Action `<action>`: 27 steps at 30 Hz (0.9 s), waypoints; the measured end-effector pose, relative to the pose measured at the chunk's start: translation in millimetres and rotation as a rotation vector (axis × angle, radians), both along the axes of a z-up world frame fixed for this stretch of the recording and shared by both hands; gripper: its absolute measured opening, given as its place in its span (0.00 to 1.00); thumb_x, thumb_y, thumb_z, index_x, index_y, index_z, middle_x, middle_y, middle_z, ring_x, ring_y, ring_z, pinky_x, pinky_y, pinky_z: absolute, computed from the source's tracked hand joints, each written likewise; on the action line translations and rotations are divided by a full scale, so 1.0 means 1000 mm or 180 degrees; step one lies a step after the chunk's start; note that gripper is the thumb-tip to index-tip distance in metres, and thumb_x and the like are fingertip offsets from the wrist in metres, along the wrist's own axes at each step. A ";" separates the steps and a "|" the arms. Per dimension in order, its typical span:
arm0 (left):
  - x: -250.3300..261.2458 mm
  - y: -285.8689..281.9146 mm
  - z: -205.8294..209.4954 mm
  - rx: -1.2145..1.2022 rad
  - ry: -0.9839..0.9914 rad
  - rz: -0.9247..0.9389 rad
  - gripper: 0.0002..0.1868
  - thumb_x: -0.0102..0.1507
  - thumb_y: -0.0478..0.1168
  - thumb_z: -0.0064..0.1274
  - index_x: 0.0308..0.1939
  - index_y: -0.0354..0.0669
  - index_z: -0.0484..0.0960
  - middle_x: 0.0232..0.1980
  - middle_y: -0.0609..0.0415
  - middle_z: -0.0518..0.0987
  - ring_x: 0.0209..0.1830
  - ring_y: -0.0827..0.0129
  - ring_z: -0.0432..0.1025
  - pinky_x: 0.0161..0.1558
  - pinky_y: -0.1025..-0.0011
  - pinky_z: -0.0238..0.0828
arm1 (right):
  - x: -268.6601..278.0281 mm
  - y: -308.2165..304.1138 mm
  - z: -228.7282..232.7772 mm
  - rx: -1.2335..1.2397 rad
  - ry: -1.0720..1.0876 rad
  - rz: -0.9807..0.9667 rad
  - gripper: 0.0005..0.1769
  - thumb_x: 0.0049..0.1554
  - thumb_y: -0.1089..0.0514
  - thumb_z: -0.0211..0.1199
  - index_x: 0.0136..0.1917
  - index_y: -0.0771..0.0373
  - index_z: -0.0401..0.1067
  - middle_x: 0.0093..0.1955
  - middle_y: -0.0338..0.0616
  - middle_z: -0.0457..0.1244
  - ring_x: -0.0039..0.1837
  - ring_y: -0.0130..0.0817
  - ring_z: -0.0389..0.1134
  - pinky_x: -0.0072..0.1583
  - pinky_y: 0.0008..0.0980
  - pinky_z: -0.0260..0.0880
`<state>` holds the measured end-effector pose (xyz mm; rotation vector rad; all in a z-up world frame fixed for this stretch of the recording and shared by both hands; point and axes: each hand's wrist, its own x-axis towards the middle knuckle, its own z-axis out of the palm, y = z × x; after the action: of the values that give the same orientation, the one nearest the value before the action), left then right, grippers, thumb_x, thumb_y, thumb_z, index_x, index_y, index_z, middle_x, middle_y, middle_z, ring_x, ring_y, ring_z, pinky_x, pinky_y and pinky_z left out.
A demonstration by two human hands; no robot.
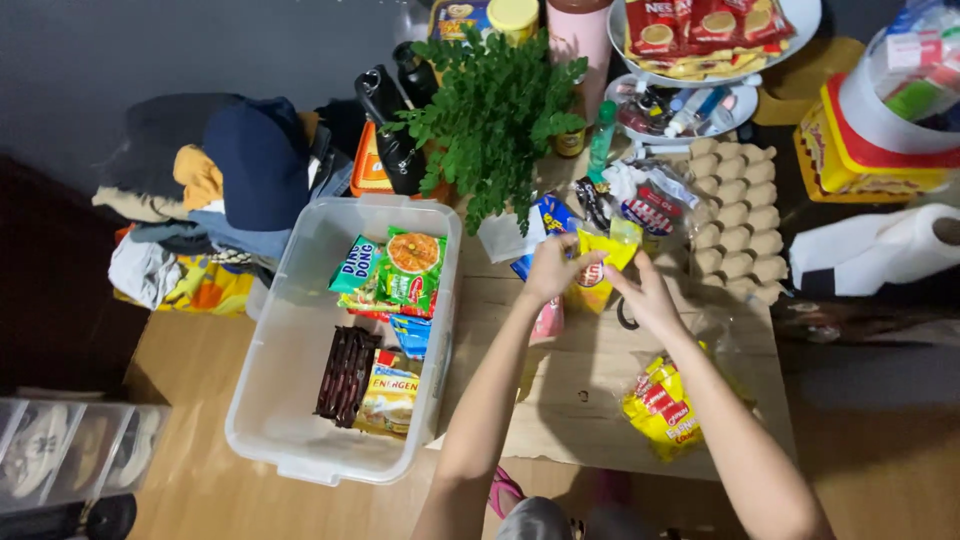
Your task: The person unpacks small snack packets from a plastic bag and places them into a clear storage bin on a table. They also move some items onto a nearby tiered tray and continue arranging the snacks inside the bin.
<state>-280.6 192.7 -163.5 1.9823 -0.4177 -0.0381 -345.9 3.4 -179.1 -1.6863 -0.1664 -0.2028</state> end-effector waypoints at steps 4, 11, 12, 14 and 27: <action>0.001 0.000 0.033 -0.0156 0.0251 -0.0145 0.19 0.61 0.52 0.68 0.39 0.37 0.87 0.29 0.54 0.82 0.28 0.74 0.69 0.33 0.68 0.70 | 0.010 -0.008 -0.004 0.0197 0.0408 0.0064 0.23 0.65 0.58 0.60 0.70 0.65 0.64 0.63 0.44 0.65 0.64 0.29 0.66 0.62 0.30 0.68; -0.002 -0.002 0.054 -0.0792 -0.0443 -0.0474 0.22 0.65 0.49 0.63 0.55 0.38 0.77 0.48 0.51 0.80 0.48 0.71 0.73 0.52 0.70 0.72 | 0.002 0.004 0.015 0.0500 0.0770 0.0053 0.15 0.66 0.58 0.60 0.64 0.66 0.73 0.53 0.39 0.68 0.52 0.24 0.67 0.53 0.27 0.71; -0.002 -0.003 0.054 -0.0886 -0.0476 -0.0256 0.20 0.67 0.48 0.63 0.54 0.38 0.76 0.48 0.50 0.79 0.50 0.69 0.73 0.56 0.70 0.73 | 0.000 0.008 0.023 0.0687 0.0805 0.0051 0.15 0.65 0.58 0.61 0.64 0.66 0.73 0.54 0.39 0.68 0.53 0.25 0.68 0.54 0.30 0.72; -0.008 -0.002 0.073 -0.1131 -0.0346 0.0044 0.22 0.66 0.46 0.61 0.58 0.39 0.73 0.53 0.48 0.77 0.54 0.66 0.72 0.58 0.69 0.70 | -0.005 0.019 0.047 0.0941 0.0897 0.0049 0.16 0.64 0.58 0.61 0.63 0.65 0.72 0.54 0.38 0.69 0.53 0.25 0.70 0.55 0.31 0.74; -0.036 0.056 0.115 0.0575 -0.1401 -0.1176 0.27 0.68 0.60 0.49 0.68 0.58 0.74 0.74 0.47 0.73 0.76 0.57 0.64 0.78 0.51 0.52 | -0.003 0.011 0.073 0.1237 0.1110 0.0161 0.13 0.64 0.59 0.61 0.60 0.65 0.75 0.52 0.40 0.69 0.49 0.25 0.72 0.50 0.28 0.76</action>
<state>-316.2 248.4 -48.1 2.0617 -1.0958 0.1343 -349.2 14.7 -106.6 -1.3039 0.0883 0.0951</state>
